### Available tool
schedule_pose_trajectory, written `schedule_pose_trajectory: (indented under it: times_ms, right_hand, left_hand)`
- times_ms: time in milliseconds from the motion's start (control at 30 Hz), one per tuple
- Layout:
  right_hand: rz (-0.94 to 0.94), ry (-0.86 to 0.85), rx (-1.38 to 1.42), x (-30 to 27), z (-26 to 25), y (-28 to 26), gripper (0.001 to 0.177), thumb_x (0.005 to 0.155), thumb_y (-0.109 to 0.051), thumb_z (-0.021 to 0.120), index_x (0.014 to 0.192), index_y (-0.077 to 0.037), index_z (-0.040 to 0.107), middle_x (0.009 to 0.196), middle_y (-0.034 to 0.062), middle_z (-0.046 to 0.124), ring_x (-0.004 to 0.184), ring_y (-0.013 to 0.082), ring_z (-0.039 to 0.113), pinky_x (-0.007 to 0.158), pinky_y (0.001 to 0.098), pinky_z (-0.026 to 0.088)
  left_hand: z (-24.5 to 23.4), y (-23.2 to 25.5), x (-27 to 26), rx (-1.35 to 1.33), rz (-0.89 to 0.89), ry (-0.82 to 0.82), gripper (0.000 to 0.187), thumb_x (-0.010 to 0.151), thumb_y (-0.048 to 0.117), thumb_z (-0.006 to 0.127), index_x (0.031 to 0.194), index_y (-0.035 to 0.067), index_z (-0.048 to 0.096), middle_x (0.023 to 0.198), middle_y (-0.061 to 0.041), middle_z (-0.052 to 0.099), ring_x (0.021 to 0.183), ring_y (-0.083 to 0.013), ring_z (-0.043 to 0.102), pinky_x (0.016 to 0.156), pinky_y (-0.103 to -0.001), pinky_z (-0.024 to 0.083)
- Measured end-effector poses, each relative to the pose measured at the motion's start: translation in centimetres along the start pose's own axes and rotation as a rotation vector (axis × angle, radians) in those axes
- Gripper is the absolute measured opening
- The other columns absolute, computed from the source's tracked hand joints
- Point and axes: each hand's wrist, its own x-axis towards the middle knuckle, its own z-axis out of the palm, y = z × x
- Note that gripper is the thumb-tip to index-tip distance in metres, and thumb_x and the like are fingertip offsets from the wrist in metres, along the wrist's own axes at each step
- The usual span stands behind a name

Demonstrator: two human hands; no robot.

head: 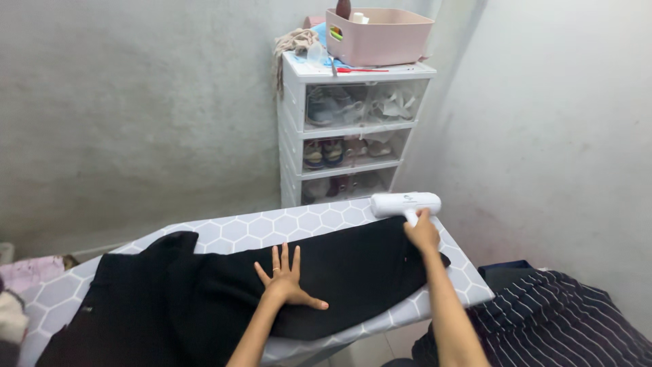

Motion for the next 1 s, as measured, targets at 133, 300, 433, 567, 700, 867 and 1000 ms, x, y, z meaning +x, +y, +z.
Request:
schedule_pose_trajectory:
  times_ms: [133, 300, 433, 567, 700, 867, 1000]
  right_hand:
    - [-0.108, 0.166, -0.265, -2.7, -0.8, -1.2, 0.045, 0.087, -0.041, 0.073, 0.125, -0.019, 0.067, 0.102, 0.0127, 0.070, 0.100, 0.0345, 0.065, 0.082, 0.0507, 0.050]
    - [-0.212, 0.396, -0.483, -4.7, -2.8, -3.6, 0.042, 0.087, -0.042, 0.072, 0.124, -0.025, 0.070, 0.109, 0.0055, 0.068, 0.108, 0.0274, 0.063, 0.089, 0.0479, 0.049]
    - [-0.673, 0.308, -0.292, -5.9, -4.0, -6.3, 0.037, 0.094, -0.024, 0.068, 0.131, -0.025, 0.066, 0.120, 0.0024, 0.067, 0.112, 0.0239, 0.067, 0.095, 0.0421, 0.052]
    - [-0.765, -0.031, -0.132, -8.3, -5.0, -8.1, 0.069, 0.073, -0.010, 0.065, 0.140, -0.026, 0.060, 0.130, 0.0026, 0.066, 0.101, 0.0288, 0.068, 0.084, 0.0405, 0.057]
    - [-0.619, -0.196, -0.190, -9.7, -5.3, -9.5, 0.076, 0.071, -0.009, 0.060, 0.143, -0.034, 0.055, 0.136, -0.0014, 0.063, 0.095, 0.0306, 0.072, 0.069, 0.0432, 0.059]
    - [-0.467, -0.196, -0.279, -12.3, -4.2, -9.6, 0.053, 0.079, -0.028, 0.063, 0.132, -0.029, 0.064, 0.126, 0.0034, 0.067, 0.081, 0.0357, 0.074, 0.073, 0.0458, 0.059]
    - [-0.311, -0.122, -0.269, -15.5, -2.2, -10.7, 0.031, 0.089, -0.032, 0.060, 0.116, -0.018, 0.065, 0.109, 0.0109, 0.074, 0.083, 0.0416, 0.072, 0.075, 0.0524, 0.058]
  left_hand:
    - [-0.5, 0.1, 0.3, 0.014, -0.009, -0.011, 0.177, 0.036, 0.083, 0.088, 0.164, 0.011, -0.012, 0.168, -0.026, -0.025, 0.151, -0.0431, -0.036, 0.106, -0.083, -0.019]
    - [-0.2, 0.1, 0.4, 0.007, -0.003, -0.022, 0.178, 0.036, 0.084, 0.088, 0.164, 0.011, -0.013, 0.167, -0.027, -0.027, 0.150, -0.0441, -0.037, 0.105, -0.084, -0.019]
    - [0.4, -0.7, 0.7, -0.008, 0.047, 0.026, 0.172, 0.040, 0.081, 0.088, 0.165, 0.014, -0.009, 0.168, -0.026, -0.022, 0.152, -0.0449, -0.031, 0.107, -0.083, -0.017]
    - [0.7, -4.3, 1.6, -0.078, 0.224, 0.082, 0.153, 0.048, 0.069, 0.090, 0.165, 0.014, 0.007, 0.171, -0.021, -0.005, 0.157, -0.0437, -0.012, 0.113, -0.078, -0.009]
    - [-1.2, -10.4, 1.3, -0.443, 0.485, 0.171, 0.122, 0.053, 0.045, 0.091, 0.159, 0.014, 0.037, 0.164, -0.021, 0.023, 0.150, -0.0411, 0.032, 0.125, -0.050, 0.032]
    - [-6.5, -16.7, -4.7, -0.081, 0.270, 0.230, 0.113, 0.061, 0.017, 0.089, 0.159, 0.016, 0.033, 0.161, -0.012, 0.034, 0.151, -0.0344, 0.037, 0.126, -0.047, 0.030]
    - [-10.2, -18.4, -10.2, 0.301, -0.302, 0.072, 0.135, 0.065, 0.007, 0.096, 0.163, 0.035, 0.009, 0.168, -0.008, 0.005, 0.152, -0.0349, 0.013, 0.119, -0.060, 0.021]
